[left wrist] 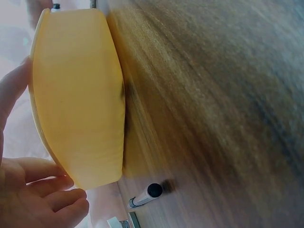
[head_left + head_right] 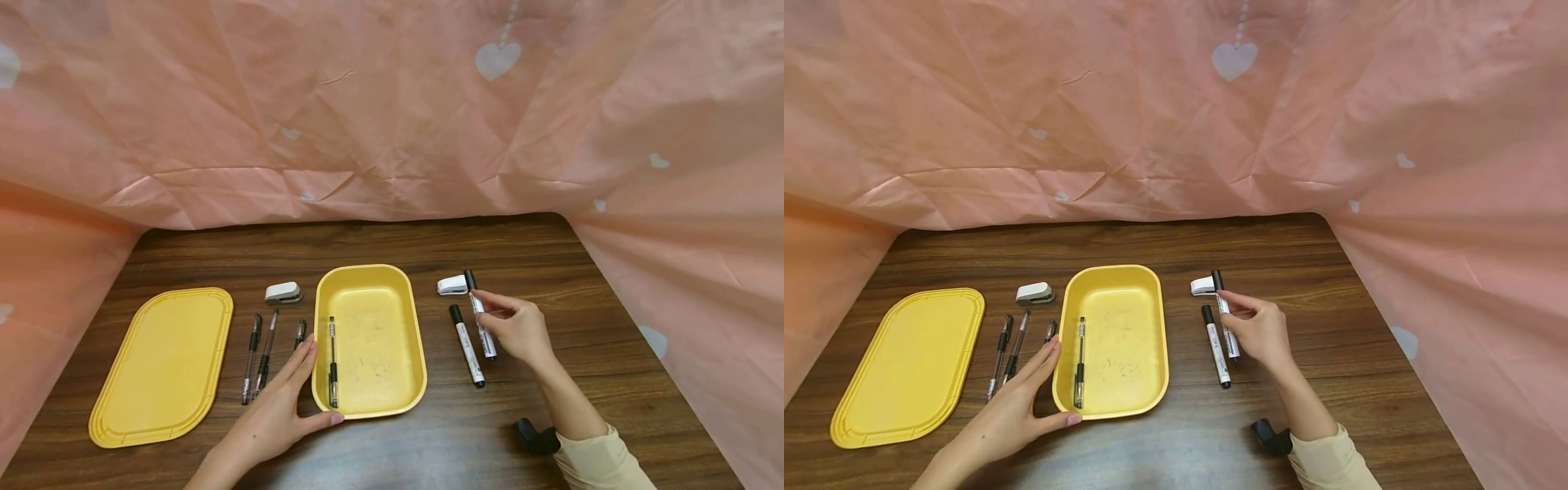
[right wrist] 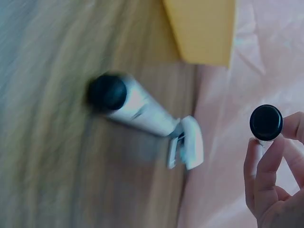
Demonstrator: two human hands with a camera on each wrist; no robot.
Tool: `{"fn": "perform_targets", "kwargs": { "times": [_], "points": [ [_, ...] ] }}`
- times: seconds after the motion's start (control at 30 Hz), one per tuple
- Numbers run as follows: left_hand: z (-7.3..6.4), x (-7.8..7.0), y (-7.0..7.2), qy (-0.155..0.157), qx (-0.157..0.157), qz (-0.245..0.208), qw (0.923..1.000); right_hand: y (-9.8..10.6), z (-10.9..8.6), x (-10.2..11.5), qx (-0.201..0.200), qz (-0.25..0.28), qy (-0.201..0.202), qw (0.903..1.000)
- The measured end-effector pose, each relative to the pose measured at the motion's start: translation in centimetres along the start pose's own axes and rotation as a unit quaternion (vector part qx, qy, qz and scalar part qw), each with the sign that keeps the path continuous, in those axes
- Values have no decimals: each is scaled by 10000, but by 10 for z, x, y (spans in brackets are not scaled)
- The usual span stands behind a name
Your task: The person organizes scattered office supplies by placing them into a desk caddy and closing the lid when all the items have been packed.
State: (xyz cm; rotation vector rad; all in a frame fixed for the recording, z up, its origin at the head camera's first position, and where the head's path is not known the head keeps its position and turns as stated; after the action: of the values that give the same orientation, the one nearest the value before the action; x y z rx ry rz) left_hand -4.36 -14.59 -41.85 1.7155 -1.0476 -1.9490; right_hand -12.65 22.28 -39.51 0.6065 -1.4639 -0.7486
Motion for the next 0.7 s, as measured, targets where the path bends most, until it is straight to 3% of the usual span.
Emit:
{"fn": "perform_targets", "kwargs": {
  "times": [0.4,0.7],
  "points": [
    [0,-1,0,51,21,-4,10000,0,-5,42,41,966,362,9947],
    [0,0,0,45,6,0,10000,-17,-5,74,299,1593,554,9852]
  ]
}}
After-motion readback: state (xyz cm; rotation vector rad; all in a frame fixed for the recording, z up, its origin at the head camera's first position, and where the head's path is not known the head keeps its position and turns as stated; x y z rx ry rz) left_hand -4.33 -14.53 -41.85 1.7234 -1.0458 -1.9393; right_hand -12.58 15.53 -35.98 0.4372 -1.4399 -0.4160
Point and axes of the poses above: each hand's wrist, its own z-axis towards the middle knuckle, its own y-axis out of the back of the hand, x = y × z, the point moved 1 cm from there along z, towards the middle knuckle, and after that the axes turned 11 degrees about -z, right-handed, at the moved point
